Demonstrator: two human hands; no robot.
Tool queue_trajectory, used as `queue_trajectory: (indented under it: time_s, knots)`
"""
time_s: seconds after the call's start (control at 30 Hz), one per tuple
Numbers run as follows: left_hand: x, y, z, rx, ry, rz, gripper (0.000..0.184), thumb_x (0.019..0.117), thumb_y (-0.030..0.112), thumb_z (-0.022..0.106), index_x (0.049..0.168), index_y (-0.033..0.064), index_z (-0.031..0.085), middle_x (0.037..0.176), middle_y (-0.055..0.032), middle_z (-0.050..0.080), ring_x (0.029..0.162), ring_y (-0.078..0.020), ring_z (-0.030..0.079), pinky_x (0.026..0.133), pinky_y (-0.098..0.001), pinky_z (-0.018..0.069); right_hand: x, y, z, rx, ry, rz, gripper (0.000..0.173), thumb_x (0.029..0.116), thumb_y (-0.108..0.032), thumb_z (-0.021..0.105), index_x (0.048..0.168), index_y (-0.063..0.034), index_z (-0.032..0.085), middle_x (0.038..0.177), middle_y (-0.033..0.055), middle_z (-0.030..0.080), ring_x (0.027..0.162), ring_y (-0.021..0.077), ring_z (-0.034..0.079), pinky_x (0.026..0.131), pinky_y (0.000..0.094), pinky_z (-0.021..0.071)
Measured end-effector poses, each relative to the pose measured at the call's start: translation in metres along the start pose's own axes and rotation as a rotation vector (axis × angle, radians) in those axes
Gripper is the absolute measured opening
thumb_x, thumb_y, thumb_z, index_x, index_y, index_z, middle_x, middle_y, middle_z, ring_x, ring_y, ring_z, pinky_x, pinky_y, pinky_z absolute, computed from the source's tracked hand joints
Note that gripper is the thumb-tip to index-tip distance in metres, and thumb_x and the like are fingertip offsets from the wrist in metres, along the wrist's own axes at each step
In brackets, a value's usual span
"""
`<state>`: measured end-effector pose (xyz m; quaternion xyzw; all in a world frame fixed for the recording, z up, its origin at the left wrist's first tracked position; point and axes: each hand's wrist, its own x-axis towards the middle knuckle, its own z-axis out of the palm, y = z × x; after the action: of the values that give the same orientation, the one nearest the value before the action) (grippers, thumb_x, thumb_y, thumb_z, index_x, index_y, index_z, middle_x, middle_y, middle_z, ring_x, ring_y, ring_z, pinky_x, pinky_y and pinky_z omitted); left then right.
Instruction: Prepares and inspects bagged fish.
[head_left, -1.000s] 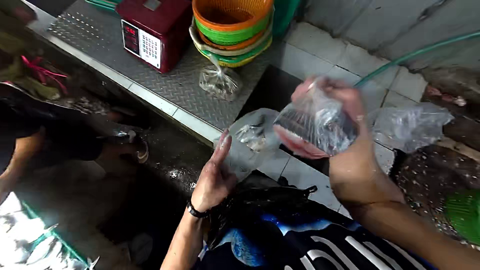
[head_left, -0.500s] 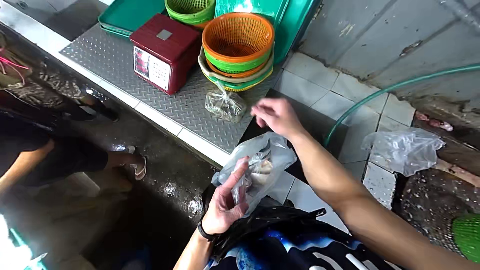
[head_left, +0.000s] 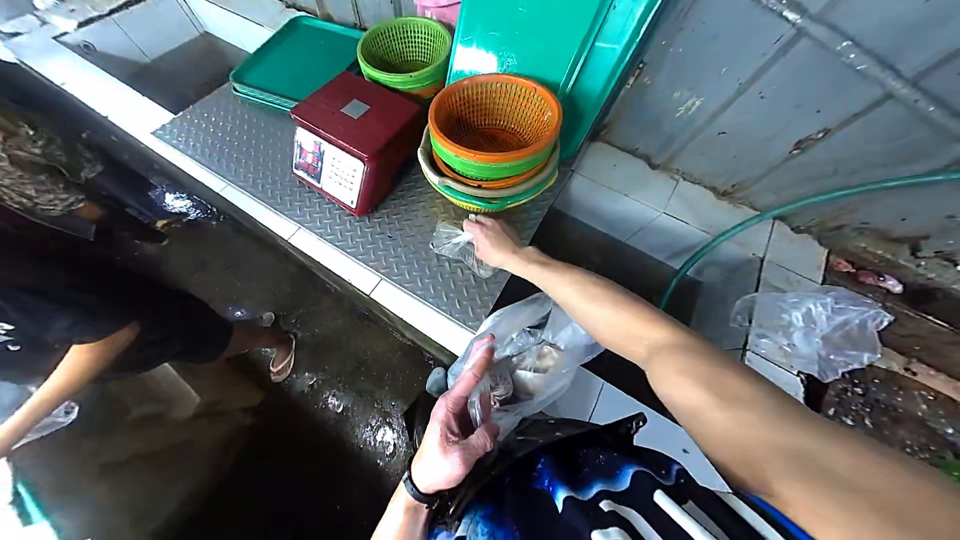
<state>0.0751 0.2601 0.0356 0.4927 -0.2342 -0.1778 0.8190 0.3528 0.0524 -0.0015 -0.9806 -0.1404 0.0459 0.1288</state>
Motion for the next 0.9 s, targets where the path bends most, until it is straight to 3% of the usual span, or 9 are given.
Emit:
queue_trajectory:
  time_s: [0.1, 0.27, 0.37, 0.47, 0.53, 0.6, 0.67, 0.77, 0.9]
  knots:
    - [-0.003, -0.004, 0.004, 0.044, 0.044, 0.006, 0.084, 0.088, -0.004, 0.063, 0.161, -0.0016, 0.022, 0.168, -0.0174, 0.023, 0.107, -0.0136, 0.065, 0.087, -0.0282, 0.0589, -0.047, -0.001, -0.053, 0.19, 0.26, -0.063, 0.019, 0.1011, -0.013, 0.057, 0.112, -0.004, 0.07, 0.11, 0.0192, 0.069, 0.103, 0.035, 0.069, 0.091, 0.0554, 0.0569]
    - [-0.002, -0.014, 0.009, 0.024, 0.155, 0.032, 0.083, 0.0905, 0.001, 0.065, 0.162, 0.0063, 0.025, 0.141, -0.0137, 0.057, 0.097, -0.013, 0.065, 0.087, -0.031, 0.0581, -0.149, -0.012, -0.147, 0.509, 0.641, -0.33, 0.018, 0.1036, -0.012, 0.057, 0.101, 0.0, 0.069, 0.096, 0.01, 0.066, 0.093, 0.0159, 0.065, 0.084, 0.034, 0.0563]
    - [0.003, -0.017, 0.02, -0.005, 0.225, 0.042, 0.084, 0.0886, 0.002, 0.067, 0.163, 0.0116, 0.028, 0.143, -0.0115, 0.056, 0.1, -0.0135, 0.066, 0.088, -0.0324, 0.0585, -0.201, -0.002, -0.154, 0.659, 0.721, -0.49, 0.012, 0.1003, -0.003, 0.054, 0.096, 0.0034, 0.063, 0.094, 0.0104, 0.063, 0.091, 0.014, 0.062, 0.082, 0.0305, 0.0538]
    - [-0.002, -0.008, 0.033, 0.071, 0.364, 0.057, 0.082, 0.0851, 0.002, 0.069, 0.159, 0.0094, 0.035, 0.148, -0.0107, 0.053, 0.112, -0.018, 0.064, 0.092, -0.0358, 0.0582, -0.226, 0.006, -0.117, 0.804, 0.665, -0.517, 0.012, 0.0968, -0.001, 0.053, 0.097, 0.0017, 0.065, 0.096, 0.0102, 0.063, 0.094, 0.0142, 0.062, 0.084, 0.0315, 0.0549]
    - [-0.008, -0.005, 0.04, 0.191, 0.36, 0.076, 0.08, 0.0874, 0.007, 0.07, 0.159, 0.0044, 0.034, 0.161, -0.0122, 0.041, 0.135, -0.0249, 0.055, 0.107, -0.04, 0.0528, -0.242, 0.006, -0.089, 0.846, 0.607, -0.501, 0.011, 0.09, 0.002, 0.06, 0.093, 0.0015, 0.071, 0.096, 0.0122, 0.067, 0.094, 0.017, 0.065, 0.084, 0.0336, 0.0571]
    - [-0.015, -0.005, 0.043, 0.291, 0.329, 0.098, 0.08, 0.0883, 0.016, 0.074, 0.158, 0.0022, 0.036, 0.166, -0.0117, 0.033, 0.146, -0.0255, 0.043, 0.117, -0.0402, 0.0438, -0.256, 0.001, -0.061, 0.762, 0.533, -0.502, 0.015, 0.0825, 0.006, 0.067, 0.09, -0.0019, 0.077, 0.097, 0.0116, 0.07, 0.096, 0.0182, 0.066, 0.086, 0.0344, 0.0587]
    - [-0.02, -0.006, 0.043, 0.364, 0.28, 0.105, 0.083, 0.0876, 0.016, 0.074, 0.158, 0.0018, 0.033, 0.168, -0.0097, 0.028, 0.151, -0.0234, 0.035, 0.122, -0.0395, 0.0367, -0.26, -0.012, -0.035, 0.612, 0.4, -0.51, 0.018, 0.0893, 0.004, 0.064, 0.095, -0.0053, 0.078, 0.106, 0.0097, 0.07, 0.1, 0.0187, 0.067, 0.089, 0.0356, 0.0584]
    - [-0.021, -0.01, 0.051, 0.429, 0.231, 0.098, 0.082, 0.0868, 0.01, 0.068, 0.16, 0.0032, 0.03, 0.169, -0.0079, 0.026, 0.149, -0.0201, 0.037, 0.117, -0.0363, 0.0407, -0.262, -0.033, -0.01, 0.515, 0.141, -0.462, 0.015, 0.0985, -0.012, 0.065, 0.108, -0.0101, 0.077, 0.113, 0.0076, 0.071, 0.101, 0.0215, 0.069, 0.087, 0.0415, 0.0586]
    - [-0.017, -0.014, 0.075, 0.429, 0.363, 0.142, 0.074, 0.0882, 0.01, 0.069, 0.156, 0.0008, 0.04, 0.165, -0.0096, 0.035, 0.146, -0.021, 0.043, 0.117, -0.0368, 0.0439, -0.279, -0.015, -0.002, 0.3, 0.017, -0.478, 0.033, 0.0966, -0.028, 0.07, 0.13, -0.0249, 0.07, 0.139, 0.0037, 0.063, 0.13, 0.0224, 0.059, 0.111, 0.0459, 0.0491]
